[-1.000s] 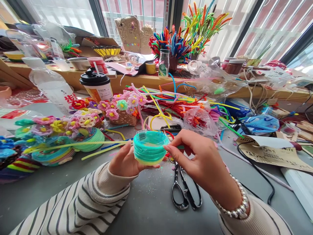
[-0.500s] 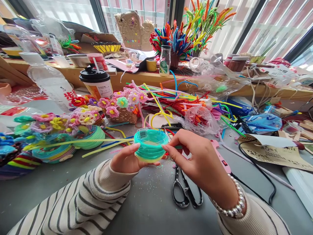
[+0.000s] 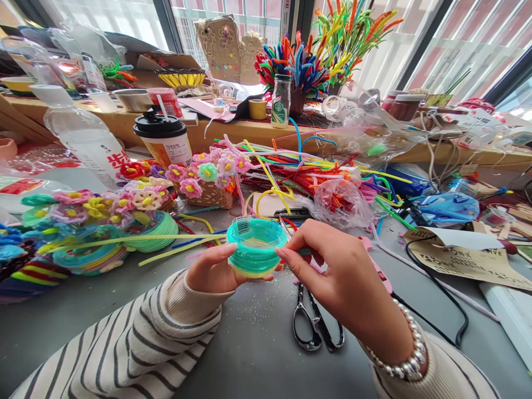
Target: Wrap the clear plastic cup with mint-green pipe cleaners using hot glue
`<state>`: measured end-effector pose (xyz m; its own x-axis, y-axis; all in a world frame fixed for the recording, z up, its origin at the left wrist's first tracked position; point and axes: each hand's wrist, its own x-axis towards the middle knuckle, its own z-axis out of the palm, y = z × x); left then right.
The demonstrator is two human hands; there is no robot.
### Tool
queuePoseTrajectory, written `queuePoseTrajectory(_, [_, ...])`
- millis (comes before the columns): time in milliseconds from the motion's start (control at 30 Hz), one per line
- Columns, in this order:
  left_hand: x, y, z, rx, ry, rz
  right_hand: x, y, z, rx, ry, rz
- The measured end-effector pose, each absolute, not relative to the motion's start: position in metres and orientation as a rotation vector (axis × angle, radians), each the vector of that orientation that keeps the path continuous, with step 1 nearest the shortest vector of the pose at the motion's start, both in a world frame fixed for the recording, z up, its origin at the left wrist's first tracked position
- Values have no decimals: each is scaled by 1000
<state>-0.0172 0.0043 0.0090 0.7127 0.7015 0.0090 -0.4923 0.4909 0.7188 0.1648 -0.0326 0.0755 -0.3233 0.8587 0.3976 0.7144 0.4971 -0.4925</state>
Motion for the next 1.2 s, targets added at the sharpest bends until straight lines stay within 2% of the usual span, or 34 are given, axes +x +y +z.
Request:
queuePoseTrajectory(633, [-15, 1, 13, 716, 136, 717, 168, -35, 77, -1311, -1942, 443])
queuePoseTrajectory(1000, [-15, 1, 15, 753, 247, 629, 171, -28, 74, -1227, -2011, 712])
queuePoseTrajectory(1200, [-8, 6, 12, 771, 464, 695, 172, -23, 67, -1248, -2065, 542])
